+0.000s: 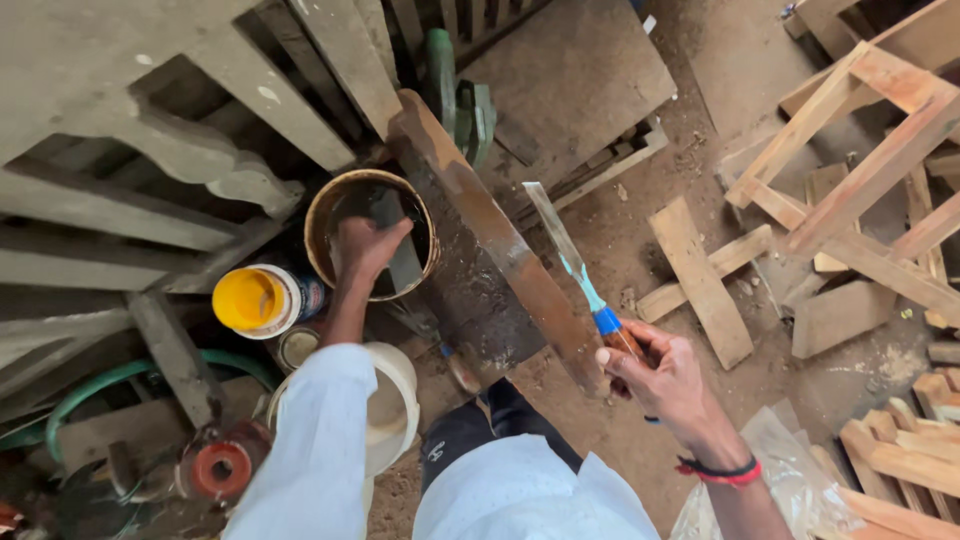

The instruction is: The person applies a substance to the edge of a piece of wood using a small metal scraper.

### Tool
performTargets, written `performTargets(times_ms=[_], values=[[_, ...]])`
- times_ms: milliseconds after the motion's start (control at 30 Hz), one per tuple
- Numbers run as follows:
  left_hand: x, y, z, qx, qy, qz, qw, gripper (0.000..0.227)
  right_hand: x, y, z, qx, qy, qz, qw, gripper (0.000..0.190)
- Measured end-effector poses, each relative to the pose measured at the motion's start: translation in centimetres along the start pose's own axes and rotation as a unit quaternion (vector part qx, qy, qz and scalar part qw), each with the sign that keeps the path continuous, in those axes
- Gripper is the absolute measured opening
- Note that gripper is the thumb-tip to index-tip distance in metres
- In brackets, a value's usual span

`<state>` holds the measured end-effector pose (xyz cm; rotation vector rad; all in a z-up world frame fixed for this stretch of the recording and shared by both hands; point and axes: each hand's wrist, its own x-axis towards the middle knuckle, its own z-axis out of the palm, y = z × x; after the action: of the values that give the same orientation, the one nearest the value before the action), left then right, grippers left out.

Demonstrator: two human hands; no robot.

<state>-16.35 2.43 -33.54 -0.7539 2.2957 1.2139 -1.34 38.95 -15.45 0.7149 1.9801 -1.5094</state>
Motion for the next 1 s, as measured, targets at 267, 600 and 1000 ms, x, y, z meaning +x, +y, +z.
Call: performTargets(times_ms=[267,600,1000], values=[[9.2,-4.1,7.3,0.251,0.056,0.023,0.966,0.066,0.2,-0.3,1.2,-0.072,0.037,0.072,0.994,0.047],[9.0,-4.0,5.9,0.208,0.032,0.031,0.977,0.052,0.4,1.2,1.5,-0.05,0.037,0.064,0.996,0.044],[7.6,-4.0,5.4,0.187,0.049,0.026,0.981,0.054,-0.4,1.2,2.5,-0.061,0.022,0.053,0.997,0.046]])
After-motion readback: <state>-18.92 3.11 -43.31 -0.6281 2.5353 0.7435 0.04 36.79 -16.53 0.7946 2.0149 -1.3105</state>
